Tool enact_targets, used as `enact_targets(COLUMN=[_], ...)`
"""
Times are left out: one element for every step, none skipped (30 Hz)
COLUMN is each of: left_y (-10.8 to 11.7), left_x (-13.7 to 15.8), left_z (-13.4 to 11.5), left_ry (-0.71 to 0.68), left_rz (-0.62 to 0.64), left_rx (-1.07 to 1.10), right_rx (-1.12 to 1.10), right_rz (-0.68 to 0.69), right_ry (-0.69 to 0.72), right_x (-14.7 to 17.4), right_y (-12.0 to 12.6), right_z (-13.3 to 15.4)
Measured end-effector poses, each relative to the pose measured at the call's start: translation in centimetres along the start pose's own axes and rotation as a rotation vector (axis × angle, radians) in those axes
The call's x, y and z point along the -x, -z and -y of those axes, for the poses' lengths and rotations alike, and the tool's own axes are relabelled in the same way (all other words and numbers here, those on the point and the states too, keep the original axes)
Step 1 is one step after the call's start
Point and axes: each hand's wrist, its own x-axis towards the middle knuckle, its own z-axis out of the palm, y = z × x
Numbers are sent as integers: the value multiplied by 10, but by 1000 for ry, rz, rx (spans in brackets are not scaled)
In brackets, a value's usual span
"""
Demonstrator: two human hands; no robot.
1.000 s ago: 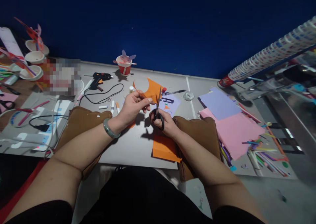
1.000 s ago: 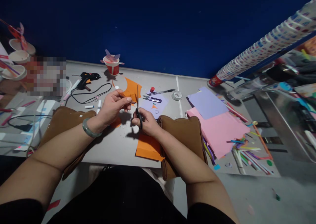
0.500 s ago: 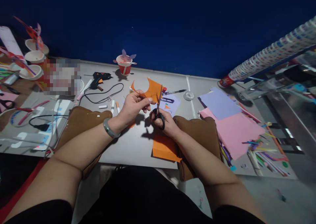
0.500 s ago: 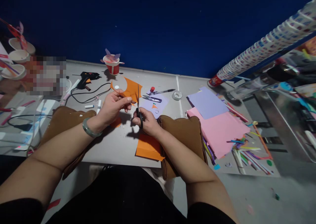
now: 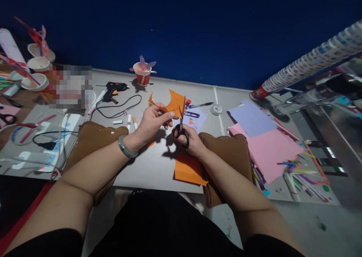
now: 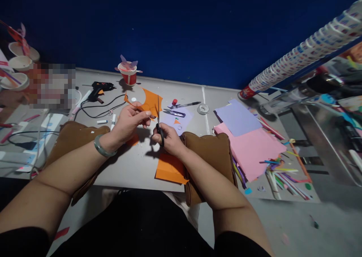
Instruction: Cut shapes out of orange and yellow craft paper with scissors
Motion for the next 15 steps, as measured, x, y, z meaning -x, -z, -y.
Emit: enact_targets(left_y=[0, 0, 0, 0, 0, 0, 0, 0, 0, 0, 0, -1, -1, -1, -1], left_x=[0, 0, 0, 0, 0, 0, 0, 0, 0, 0, 0, 0, 0, 0, 0], left_z=[0, 0, 1, 0, 0, 0, 0, -1, -1, -1, -2, -2, -3, -3, -3], left_ry=[1, 1, 0, -2, -5, -7, -7, -3, 1, 4, 5, 5, 5, 6, 8], left_rz=[-2, -3, -3, -1, 0, 1, 1, 0, -1, -1, 0, 3, 5, 7, 7], left_rx=[3, 6, 8, 11, 12, 13, 12, 9, 6, 4, 3, 4, 6, 9, 11], right_rx=[-10, -19, -28, -34, -39, -40, -38, -34, -29, -24, -22, -21, -20, -19, -18], right_rz=[1, 2, 2, 2, 0, -2, -2, -2, -4, -4, -5, -4, -6, -9, -12], right_ry=[-4, -8, -12, -16, -16, -16, -16, -18, -21, -26, -31, -34, -33, -29, -25], right_x=[0, 0, 0, 0, 0, 0, 0, 0, 0, 0, 0, 0, 0, 0, 0], right_y=[0, 0, -1, -1, -1, -1, -1, -1, -1, -1, -1, -1, -1, -1, 0], right_z=[0, 0, 1, 1, 1, 2, 3, 3, 4, 4, 4, 4, 4, 4, 4])
